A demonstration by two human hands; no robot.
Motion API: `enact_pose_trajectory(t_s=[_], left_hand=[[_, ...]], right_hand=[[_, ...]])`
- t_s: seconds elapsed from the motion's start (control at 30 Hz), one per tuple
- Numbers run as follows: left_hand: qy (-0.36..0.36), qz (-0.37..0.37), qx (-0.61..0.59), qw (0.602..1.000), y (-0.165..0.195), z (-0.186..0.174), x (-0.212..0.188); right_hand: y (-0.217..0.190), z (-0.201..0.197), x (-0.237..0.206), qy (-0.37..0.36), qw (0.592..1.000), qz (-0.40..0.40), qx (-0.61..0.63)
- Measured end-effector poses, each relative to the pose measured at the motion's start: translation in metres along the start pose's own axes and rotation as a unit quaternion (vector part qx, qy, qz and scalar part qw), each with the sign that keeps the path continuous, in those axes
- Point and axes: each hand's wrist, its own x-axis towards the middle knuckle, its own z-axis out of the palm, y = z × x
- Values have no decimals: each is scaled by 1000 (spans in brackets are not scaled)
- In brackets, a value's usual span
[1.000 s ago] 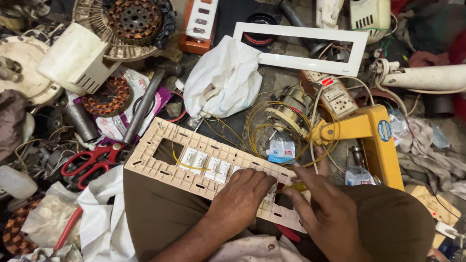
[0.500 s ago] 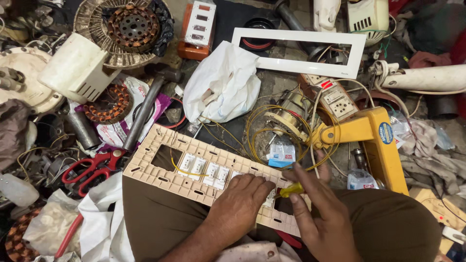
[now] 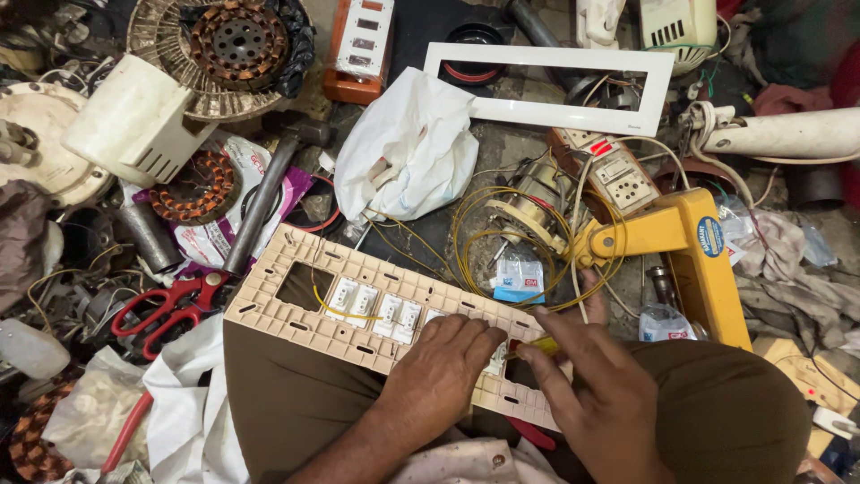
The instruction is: The person sits on the floor with a plastic switch panel on their lap and wires multiple switch modules into it, using a screwdriver to tighten terminals and route yellow wires. They lift and reposition the panel to work from different sides and continue connecting wires to the switches.
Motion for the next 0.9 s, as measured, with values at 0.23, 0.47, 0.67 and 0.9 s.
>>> enact_pose_trajectory(t_s=[0.23,0.47,0.67,0.9], left_hand=[[12,4,-6,1000,0,-2,-1],[16,9,10,1000,2,-3,-1],[70,-17,-162,984,-3,17,-50],[-95,-420,-527,733,-15,37,-84]], right_hand=[[16,5,-13,12,999,23,43],[25,11,-13,-70,984,12,163],[30,22,-14,-8,977,74,198],[36,20,-20,5,978,97,184]])
